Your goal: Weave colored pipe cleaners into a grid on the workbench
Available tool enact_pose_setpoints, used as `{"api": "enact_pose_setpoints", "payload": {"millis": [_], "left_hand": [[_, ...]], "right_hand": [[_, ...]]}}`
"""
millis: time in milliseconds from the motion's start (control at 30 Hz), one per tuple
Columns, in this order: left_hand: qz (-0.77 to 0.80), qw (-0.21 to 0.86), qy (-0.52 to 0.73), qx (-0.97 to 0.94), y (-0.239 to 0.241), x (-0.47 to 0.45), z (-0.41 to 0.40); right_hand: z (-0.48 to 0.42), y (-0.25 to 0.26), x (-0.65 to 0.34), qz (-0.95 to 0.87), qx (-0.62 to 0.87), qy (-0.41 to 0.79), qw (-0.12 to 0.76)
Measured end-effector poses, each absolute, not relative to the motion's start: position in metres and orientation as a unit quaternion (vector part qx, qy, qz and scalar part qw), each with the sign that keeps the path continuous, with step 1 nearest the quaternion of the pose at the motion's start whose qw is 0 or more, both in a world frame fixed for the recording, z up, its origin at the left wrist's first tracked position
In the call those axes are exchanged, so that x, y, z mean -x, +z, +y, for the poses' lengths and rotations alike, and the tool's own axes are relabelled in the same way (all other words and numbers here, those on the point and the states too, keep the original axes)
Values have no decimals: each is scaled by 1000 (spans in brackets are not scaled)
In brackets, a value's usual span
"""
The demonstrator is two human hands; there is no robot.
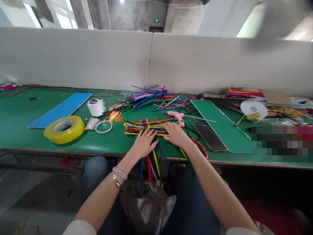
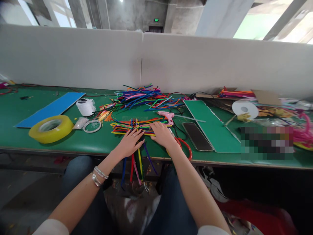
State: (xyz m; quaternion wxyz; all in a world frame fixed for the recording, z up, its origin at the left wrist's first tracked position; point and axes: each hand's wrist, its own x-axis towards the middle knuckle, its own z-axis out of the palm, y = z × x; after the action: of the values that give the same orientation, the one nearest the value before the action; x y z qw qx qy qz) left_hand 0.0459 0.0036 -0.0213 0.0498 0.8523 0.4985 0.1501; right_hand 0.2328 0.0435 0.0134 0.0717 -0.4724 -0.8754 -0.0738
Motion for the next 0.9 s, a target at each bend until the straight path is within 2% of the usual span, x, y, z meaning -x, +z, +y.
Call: {"api": "enact_pose_setpoints", "payload": {"millis": [433, 767, 900], "left_hand": [[499, 33, 141, -854, -21, -47, 3], [500, 29, 148, -853, -22, -47, 3], [501, 28, 150, -852, -22, -47, 3]], "right_hand": [[53, 6, -236, -864, 496, 12, 86], [51, 10, -232, -864, 498, 5, 78], [54, 6, -234, -871, 483, -36, 86]]}}
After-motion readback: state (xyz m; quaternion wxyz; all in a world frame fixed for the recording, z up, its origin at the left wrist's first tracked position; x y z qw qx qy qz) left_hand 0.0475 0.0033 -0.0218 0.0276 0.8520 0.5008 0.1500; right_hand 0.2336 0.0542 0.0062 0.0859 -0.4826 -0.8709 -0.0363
